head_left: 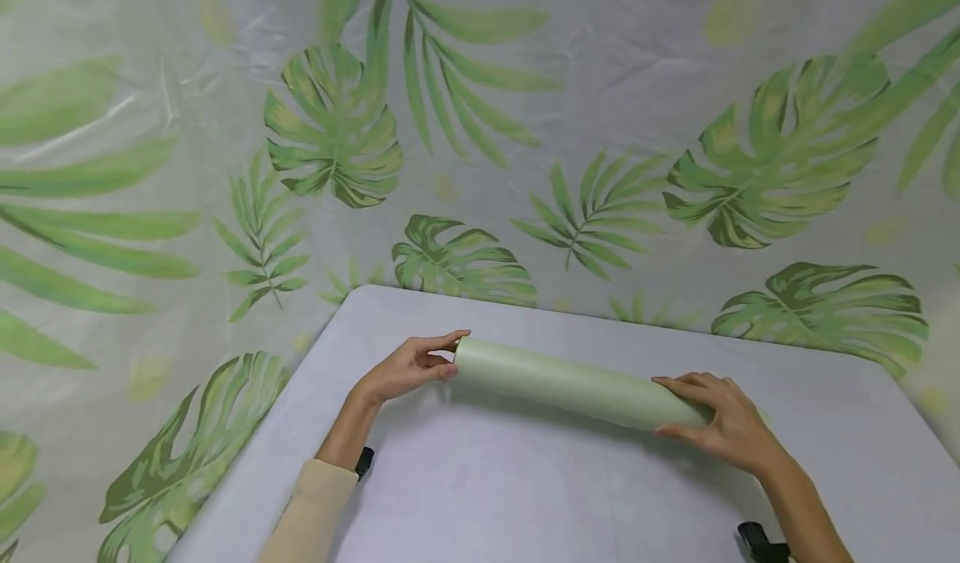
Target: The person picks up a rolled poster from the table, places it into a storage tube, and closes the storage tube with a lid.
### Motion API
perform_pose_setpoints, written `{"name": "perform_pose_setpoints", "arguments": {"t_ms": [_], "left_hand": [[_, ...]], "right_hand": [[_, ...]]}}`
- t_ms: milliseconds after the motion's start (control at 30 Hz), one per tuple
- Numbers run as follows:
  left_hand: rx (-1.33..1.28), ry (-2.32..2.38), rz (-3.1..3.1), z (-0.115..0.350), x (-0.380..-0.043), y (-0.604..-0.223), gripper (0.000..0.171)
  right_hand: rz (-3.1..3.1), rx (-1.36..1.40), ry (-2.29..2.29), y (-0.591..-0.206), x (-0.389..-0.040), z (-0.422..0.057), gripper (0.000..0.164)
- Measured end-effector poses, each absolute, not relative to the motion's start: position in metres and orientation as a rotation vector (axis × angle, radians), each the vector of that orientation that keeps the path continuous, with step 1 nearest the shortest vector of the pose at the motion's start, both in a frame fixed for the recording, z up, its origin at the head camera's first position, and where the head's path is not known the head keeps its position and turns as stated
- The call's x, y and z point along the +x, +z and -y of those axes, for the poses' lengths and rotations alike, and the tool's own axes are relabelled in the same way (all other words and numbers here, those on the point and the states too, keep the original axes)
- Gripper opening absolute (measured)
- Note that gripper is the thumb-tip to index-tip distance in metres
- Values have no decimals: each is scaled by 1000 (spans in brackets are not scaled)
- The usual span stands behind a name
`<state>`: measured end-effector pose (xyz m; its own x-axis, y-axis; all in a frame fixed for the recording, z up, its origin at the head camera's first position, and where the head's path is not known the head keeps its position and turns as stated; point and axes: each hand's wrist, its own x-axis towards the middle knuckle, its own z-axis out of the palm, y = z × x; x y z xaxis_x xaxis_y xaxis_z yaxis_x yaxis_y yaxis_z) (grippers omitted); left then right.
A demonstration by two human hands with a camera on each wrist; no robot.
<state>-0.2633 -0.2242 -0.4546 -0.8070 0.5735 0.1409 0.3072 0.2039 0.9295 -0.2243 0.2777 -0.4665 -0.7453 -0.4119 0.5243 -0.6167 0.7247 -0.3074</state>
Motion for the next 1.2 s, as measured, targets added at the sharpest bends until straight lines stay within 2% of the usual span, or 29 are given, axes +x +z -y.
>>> {"name": "perform_pose_setpoints", "arguments": {"t_ms": [367,800,1200], "left_hand": [[829,1585,-2396,230,-263,-459,66],[825,1578,-2345,228,-268,-463,63],[807,1626,-2380,222,-266,-463,64]], "right_hand": [[2431,820,618,-464,-228,-274,78],[2479,790,724,-481,-225,-273,75],[2485,800,761,-478,-225,-273,75]]}}
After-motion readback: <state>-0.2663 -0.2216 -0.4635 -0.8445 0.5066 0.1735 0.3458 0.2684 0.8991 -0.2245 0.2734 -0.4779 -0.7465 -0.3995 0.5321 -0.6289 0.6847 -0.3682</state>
